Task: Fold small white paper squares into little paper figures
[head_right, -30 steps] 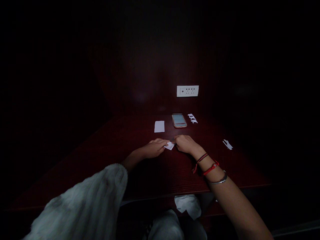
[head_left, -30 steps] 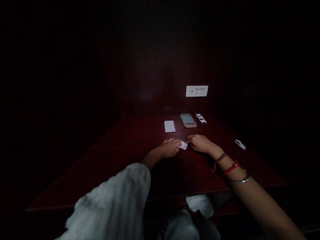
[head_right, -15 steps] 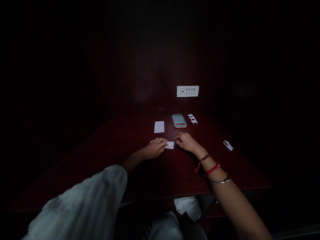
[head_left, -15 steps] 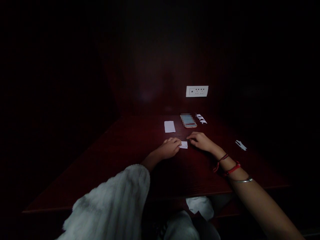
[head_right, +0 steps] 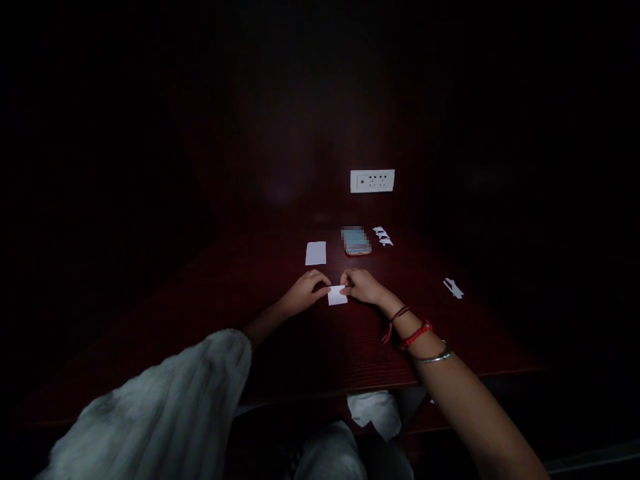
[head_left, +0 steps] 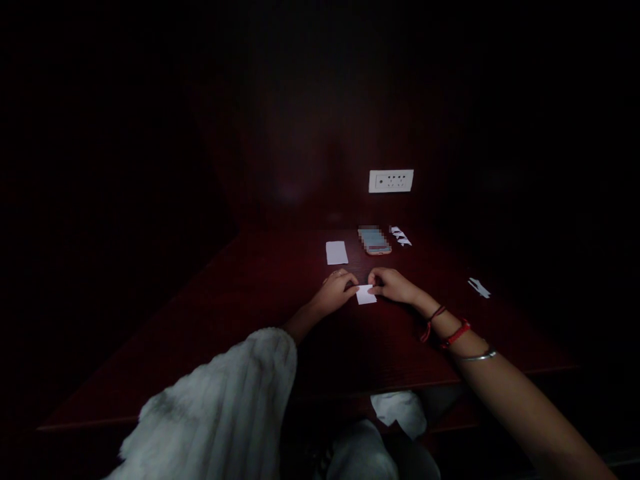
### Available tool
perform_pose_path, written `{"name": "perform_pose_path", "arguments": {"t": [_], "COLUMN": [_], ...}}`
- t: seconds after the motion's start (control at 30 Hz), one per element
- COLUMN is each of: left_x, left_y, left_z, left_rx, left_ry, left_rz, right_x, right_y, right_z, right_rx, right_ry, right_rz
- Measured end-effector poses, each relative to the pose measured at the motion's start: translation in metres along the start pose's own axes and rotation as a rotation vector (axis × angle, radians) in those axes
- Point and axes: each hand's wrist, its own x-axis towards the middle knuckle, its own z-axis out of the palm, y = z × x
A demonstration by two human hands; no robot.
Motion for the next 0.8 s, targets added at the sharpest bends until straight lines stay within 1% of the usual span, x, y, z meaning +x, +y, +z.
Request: {"name": "perform_pose_path", "arguments": {"t": [0.07,0.13,0.23,0.3,0.37,0.5,0.63,0.8], "left_x": [0.002,0.003,0.003,0.002,0.001,0.0,0.001,0.004], "left_y": [0.002,0.005,0.012,0.016,0.02,0.022,0.02,0.021], "left_z": [-0.002,-0.005,-0.008,-0.01,-0.01,-0.01,-0.01,-0.012], "left_rx": [-0.025,-0.043,-0.051,-0.045,-0.039,-0.047,-0.082,-0.119], "left_ry": [0.022,0.063,0.124,0.148,0.165,0.185,0.227,0.267], "left_rz": [0.03,0.049,0.067,0.078,0.085,0.086,0.108,0.119], "right_x": [-0.001,-0.002,-0.003,-0.003,-0.003,-0.003,-0.003,-0.004], "right_y": [-0.003,-0.006,-0.013,-0.017,-0.022,-0.026,-0.025,-0.02], "right_z": [-0.001,-0.002,-0.006,-0.008,-0.009,-0.01,-0.015,-0.026], "right_rx": [0.057,0.072,0.044,0.02,0.002,-0.024,-0.049,-0.057], "right_ry": [0.007,0.044,0.104,0.132,0.15,0.14,0.108,0.101], "right_rz": [0.005,-0.007,-0.087,-0.154,-0.192,-0.218,-0.244,-0.22]}}
